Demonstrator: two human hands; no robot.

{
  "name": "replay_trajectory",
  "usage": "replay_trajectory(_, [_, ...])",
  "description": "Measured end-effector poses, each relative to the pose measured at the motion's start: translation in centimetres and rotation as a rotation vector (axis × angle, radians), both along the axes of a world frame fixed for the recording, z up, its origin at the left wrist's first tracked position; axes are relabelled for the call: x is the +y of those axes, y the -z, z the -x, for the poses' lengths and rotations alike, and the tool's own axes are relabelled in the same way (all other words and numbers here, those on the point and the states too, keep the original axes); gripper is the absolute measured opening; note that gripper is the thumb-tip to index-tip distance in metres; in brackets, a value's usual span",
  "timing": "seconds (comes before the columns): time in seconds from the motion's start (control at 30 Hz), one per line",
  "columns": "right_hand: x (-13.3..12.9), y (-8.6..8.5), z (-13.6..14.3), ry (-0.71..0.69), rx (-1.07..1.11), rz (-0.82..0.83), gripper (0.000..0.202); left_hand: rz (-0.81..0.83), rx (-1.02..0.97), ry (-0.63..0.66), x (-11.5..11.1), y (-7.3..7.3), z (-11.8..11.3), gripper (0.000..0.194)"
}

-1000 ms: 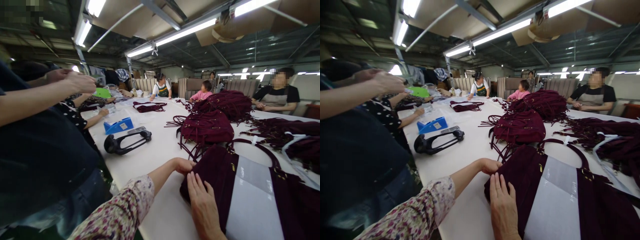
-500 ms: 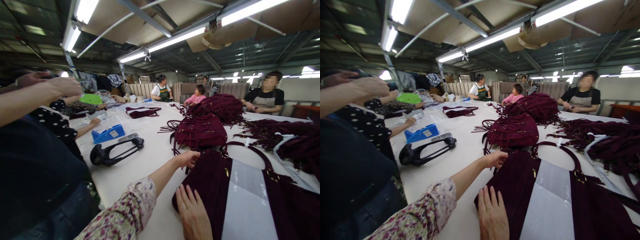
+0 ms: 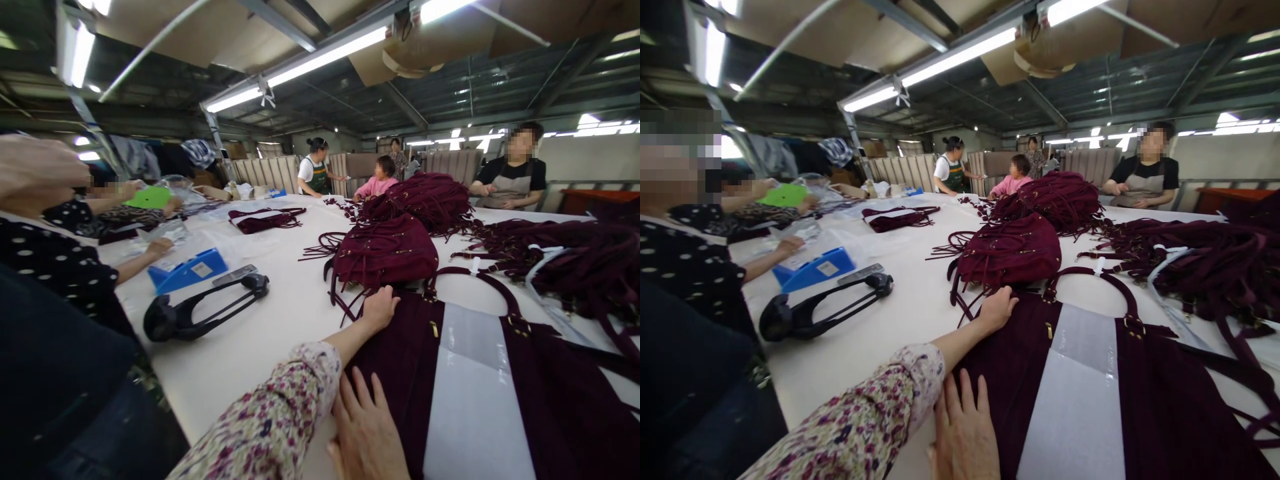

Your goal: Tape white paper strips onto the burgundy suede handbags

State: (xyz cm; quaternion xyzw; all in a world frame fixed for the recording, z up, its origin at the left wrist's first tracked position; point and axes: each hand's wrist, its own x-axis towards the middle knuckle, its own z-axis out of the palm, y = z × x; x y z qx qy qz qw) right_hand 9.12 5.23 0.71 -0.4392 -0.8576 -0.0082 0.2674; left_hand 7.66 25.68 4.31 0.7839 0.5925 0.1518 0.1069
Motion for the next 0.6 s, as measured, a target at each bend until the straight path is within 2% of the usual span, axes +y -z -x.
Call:
replay_trajectory(0.1, [-0.3,0.0,-0.1,0.010,-0.007,0.018,0.055,-0.078,0.004,0.055,0.2,-3.6,-1.6,0.027])
replay_trajectory(0.17, [-0.4,0.5,-0.1,0.022,-0.010,0.011,0.054,-0.152,-0.020,0.104,-0.3,-6.0,-2.3,0.033])
replay_trajectory(0.23, [-0.4,1.1,-0.1,0.041,-0.016,-0.009,0.051,-0.234,-0.088,0.216,-1.5,-7.1,-2.1,0.043])
replay_trajectory(0.3, [-0.4,1.9,0.1,0.061,-0.002,-0.055,0.047,-0.239,-0.210,0.415,-3.3,-6.1,-0.8,0.049])
replay_trajectory(0.37, [-0.4,2.6,0.5,0.065,0.050,-0.142,0.041,-0.055,-0.247,0.589,-5.2,-3.5,1.2,0.053])
replay_trajectory(0.43, [-0.4,3.1,0.8,0.050,0.106,-0.230,0.039,0.128,-0.190,0.684,-6.5,-0.5,3.0,0.056])
replay_trajectory(0.5, [-0.2,3.3,0.9,0.044,0.123,-0.273,0.038,0.210,-0.142,0.692,-7.0,1.4,4.0,0.055])
replay_trajectory(0.53, [-0.1,3.3,1.0,0.049,0.115,-0.277,0.038,0.225,-0.116,0.689,-7.0,1.7,4.2,0.054])
replay_trajectory(0.6, [0.1,3.1,0.9,0.058,0.079,-0.268,0.037,0.215,-0.064,0.681,-6.8,1.0,3.8,0.053])
